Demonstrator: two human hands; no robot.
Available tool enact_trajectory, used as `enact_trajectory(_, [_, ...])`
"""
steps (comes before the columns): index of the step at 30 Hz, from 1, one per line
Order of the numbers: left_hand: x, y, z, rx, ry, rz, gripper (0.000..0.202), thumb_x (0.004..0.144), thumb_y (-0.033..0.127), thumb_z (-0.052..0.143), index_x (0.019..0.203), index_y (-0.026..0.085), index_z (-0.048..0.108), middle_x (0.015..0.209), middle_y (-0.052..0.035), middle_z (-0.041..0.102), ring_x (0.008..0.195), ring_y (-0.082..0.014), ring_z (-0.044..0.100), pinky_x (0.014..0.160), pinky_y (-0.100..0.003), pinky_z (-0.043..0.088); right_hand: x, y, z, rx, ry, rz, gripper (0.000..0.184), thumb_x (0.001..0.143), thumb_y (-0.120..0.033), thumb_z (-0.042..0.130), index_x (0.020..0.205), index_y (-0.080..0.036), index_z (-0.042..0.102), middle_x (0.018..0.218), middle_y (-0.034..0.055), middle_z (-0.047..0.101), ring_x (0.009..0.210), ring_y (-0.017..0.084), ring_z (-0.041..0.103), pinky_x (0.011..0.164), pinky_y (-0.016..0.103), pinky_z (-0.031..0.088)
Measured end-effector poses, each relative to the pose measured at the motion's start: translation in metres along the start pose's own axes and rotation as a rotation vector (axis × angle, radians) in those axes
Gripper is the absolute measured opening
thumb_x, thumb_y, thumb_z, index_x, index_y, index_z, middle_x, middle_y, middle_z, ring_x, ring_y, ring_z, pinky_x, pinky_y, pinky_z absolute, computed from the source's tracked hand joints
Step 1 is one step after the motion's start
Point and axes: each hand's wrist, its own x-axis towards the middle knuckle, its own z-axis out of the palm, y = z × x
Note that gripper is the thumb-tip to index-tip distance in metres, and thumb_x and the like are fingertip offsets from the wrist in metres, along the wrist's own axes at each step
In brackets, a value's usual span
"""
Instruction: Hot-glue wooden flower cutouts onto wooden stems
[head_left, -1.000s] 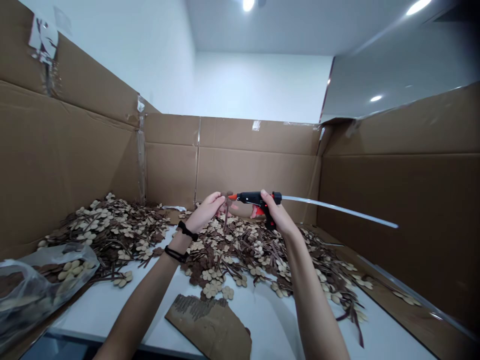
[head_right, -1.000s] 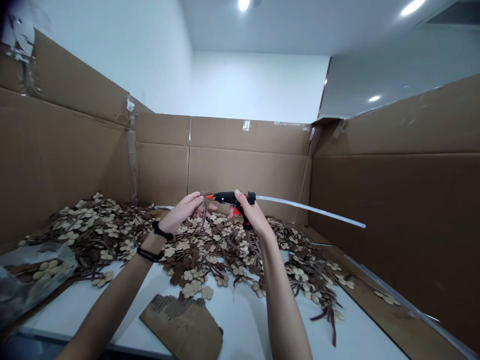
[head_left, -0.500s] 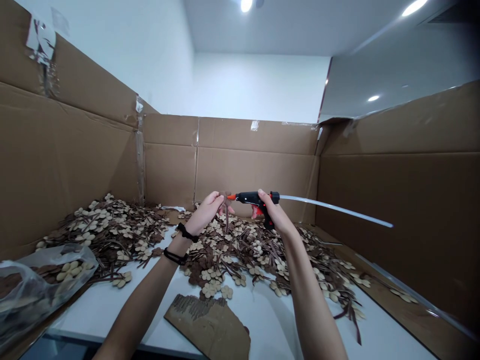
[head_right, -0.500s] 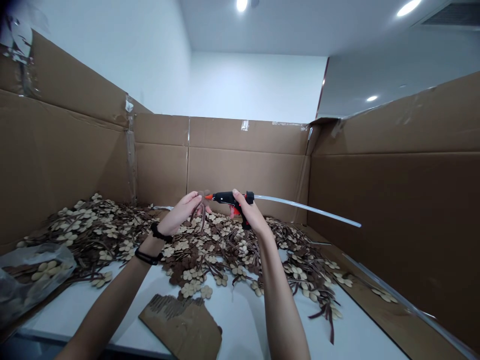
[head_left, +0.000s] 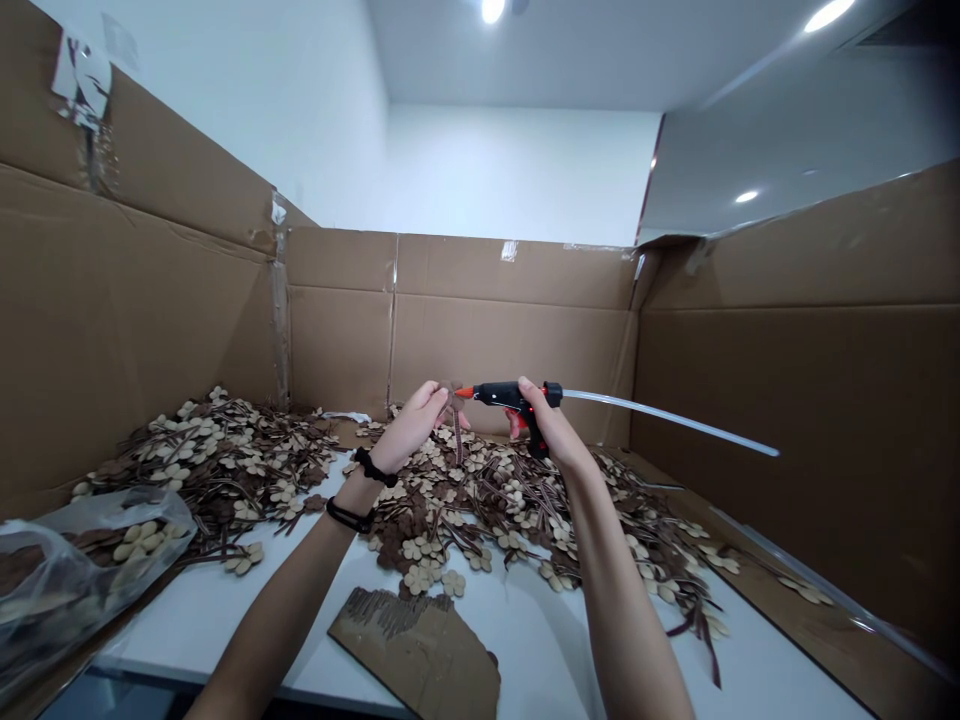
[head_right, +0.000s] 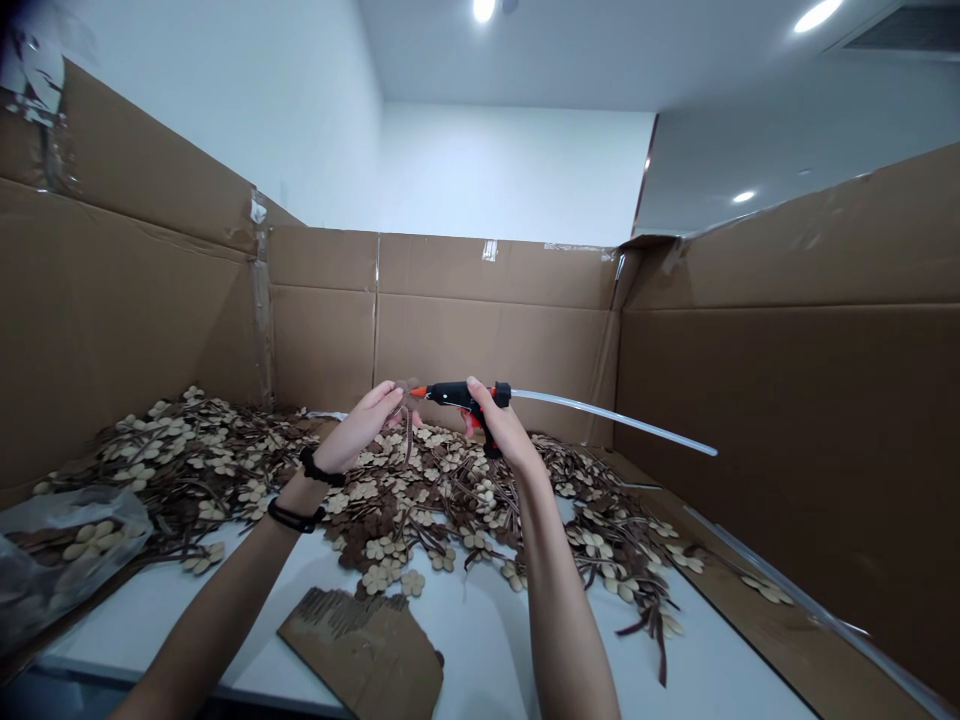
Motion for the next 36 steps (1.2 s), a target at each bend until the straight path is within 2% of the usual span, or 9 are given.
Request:
enact_trajectory(6, [0.004,-0.008,-0.001,0.075,0.007,0.032,0.022,0.094,0.033,0.030,0.091,0.017,0.046,0.073,-0.0035,0.064,0.065,-0.0128,0.050,0.065,-0.025,0.037,-0.002,-0.007,0.001,-0.012,-0.014,0.007,0.062,0.084,-0.069,0.032,0.047,-0.021,0.045,0.049,0.0005,0.046,0.054,0.015,0.045,0.067,0.030,0.034])
enact_trajectory(9, [0.008,-0.015,-0.004,0.231,0.140,0.126,0.017,0.095,0.031,0.031,0.090,0.019,0.043,0.067,0.0004,0.059,0.070,-0.0142,0.055,0.072,-0.027,0.038,-0.004,-0.012,-0.001,-0.102,0.018,0.016,0.058,0.081,-0.069,0.039,0.050,-0.020,0.046,0.051,0.0000,0.048,0.055,0.015,0.045,0.063,0.029,0.034])
enact_trajectory(12, [0.010,-0.020,-0.003,0.333,0.245,0.214,0.014,0.096,0.029,0.030,0.091,0.020,0.039,0.060,0.0045,0.052,0.063,-0.0131,0.051,0.070,-0.027,0.037,-0.006,-0.015,-0.003,-0.216,0.162,-0.010,0.054,0.077,-0.068,0.047,0.053,-0.020,0.048,0.052,-0.0005,0.045,0.055,0.015,0.043,0.058,0.029,0.033])
enact_trajectory(15, [0.012,-0.024,0.001,0.259,0.169,0.204,0.014,0.097,0.030,0.028,0.093,0.020,0.038,0.058,0.0061,0.047,0.056,-0.0115,0.047,0.063,-0.025,0.036,-0.005,-0.014,-0.001,-0.147,0.257,-0.013,0.045,0.073,-0.065,0.056,0.070,-0.020,0.058,0.061,0.0001,0.048,0.059,0.015,0.045,0.055,0.028,0.034])
enact_trajectory(17, [0.012,-0.027,0.006,0.208,0.085,0.183,0.016,0.097,0.031,0.027,0.094,0.019,0.037,0.057,0.0066,0.046,0.054,-0.0107,0.045,0.061,-0.024,0.035,-0.002,-0.010,0.004,-0.022,0.206,-0.045,0.041,0.069,-0.059,0.063,0.082,-0.020,0.059,0.073,0.0023,0.055,0.068,0.017,0.051,0.060,0.027,0.038])
enact_trajectory(21, [0.009,-0.032,0.016,0.196,-0.015,0.155,0.016,0.097,0.031,0.027,0.094,0.019,0.037,0.057,0.0064,0.047,0.055,-0.0103,0.045,0.061,-0.023,0.036,0.004,-0.001,0.016,0.105,0.076,-0.088,0.034,0.064,-0.049,0.068,0.077,-0.020,0.055,0.080,0.0026,0.057,0.080,0.019,0.054,0.071,0.029,0.040])
enact_trajectory(27, [0.011,-0.036,0.021,0.174,-0.070,0.096,0.017,0.097,0.032,0.026,0.094,0.020,0.037,0.057,0.0066,0.048,0.048,-0.0087,0.040,0.053,-0.021,0.033,0.008,0.009,0.017,0.187,0.134,-0.025,0.033,0.059,-0.042,0.071,0.078,-0.021,0.055,0.080,0.0005,0.054,0.081,0.017,0.052,0.075,0.029,0.038])
enact_trajectory(31, [0.026,-0.062,0.016,0.183,0.017,0.087,0.024,0.098,0.036,0.025,0.099,0.020,0.042,0.061,0.0042,0.051,0.051,-0.0101,0.045,0.055,-0.022,0.034,0.011,0.013,0.013,0.190,0.194,-0.042,0.035,0.057,-0.042,0.071,0.078,-0.021,0.053,0.080,0.0003,0.054,0.081,0.017,0.051,0.074,0.030,0.038])
enact_trajectory(36, [0.027,-0.116,0.010,0.318,0.032,-0.092,0.011,0.089,0.025,0.051,0.089,0.017,0.058,0.070,-0.0013,0.058,0.071,-0.0148,0.056,0.069,-0.025,0.041,0.012,0.015,0.009,0.233,0.252,-0.048,0.037,0.056,-0.042,0.072,0.080,-0.021,0.053,0.080,0.0005,0.054,0.081,0.018,0.052,0.075,0.030,0.039])
